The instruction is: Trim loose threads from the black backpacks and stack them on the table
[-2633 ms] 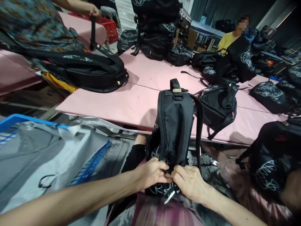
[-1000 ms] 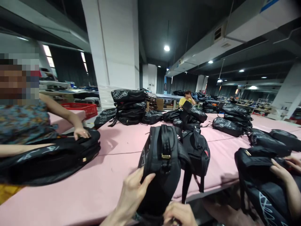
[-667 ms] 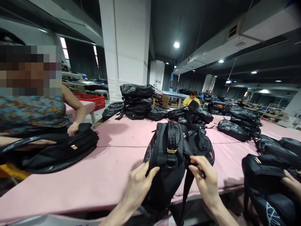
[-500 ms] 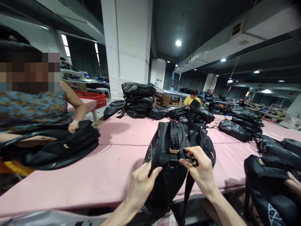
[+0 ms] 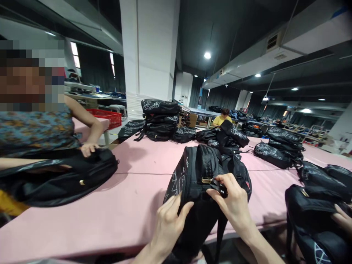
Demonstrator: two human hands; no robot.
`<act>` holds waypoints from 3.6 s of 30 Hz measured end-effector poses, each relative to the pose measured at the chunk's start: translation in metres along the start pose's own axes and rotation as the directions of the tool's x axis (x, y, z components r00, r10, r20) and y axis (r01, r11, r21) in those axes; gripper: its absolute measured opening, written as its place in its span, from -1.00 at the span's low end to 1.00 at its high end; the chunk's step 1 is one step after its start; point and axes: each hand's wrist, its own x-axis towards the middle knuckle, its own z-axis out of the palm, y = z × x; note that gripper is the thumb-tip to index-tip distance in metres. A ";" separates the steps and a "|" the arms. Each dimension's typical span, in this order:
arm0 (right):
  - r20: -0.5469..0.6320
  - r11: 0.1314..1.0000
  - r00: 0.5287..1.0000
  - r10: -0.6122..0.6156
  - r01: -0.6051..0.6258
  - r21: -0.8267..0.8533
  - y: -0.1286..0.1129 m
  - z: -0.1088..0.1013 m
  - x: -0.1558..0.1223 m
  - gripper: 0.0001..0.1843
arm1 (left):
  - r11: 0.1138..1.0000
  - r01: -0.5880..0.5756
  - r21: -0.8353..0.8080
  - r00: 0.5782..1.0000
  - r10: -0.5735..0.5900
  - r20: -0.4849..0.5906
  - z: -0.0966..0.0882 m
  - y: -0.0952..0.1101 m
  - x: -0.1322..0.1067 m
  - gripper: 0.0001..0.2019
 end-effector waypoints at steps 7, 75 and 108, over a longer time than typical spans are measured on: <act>-0.099 0.993 0.995 -0.029 0.017 -0.117 0.022 -0.009 0.004 -0.87 | 0.999 -0.035 -0.040 0.999 0.037 0.033 0.002 -0.005 -0.012 -0.85; 0.553 0.875 0.764 -0.332 0.030 0.484 0.004 0.036 0.106 -0.82 | 0.554 -0.570 0.607 0.741 0.026 0.671 -0.038 0.092 0.045 -0.59; 0.731 0.593 0.661 0.172 -0.661 0.459 0.056 0.005 0.089 -0.71 | 0.884 0.425 -0.193 0.849 -0.316 0.424 -0.043 0.029 0.127 -0.59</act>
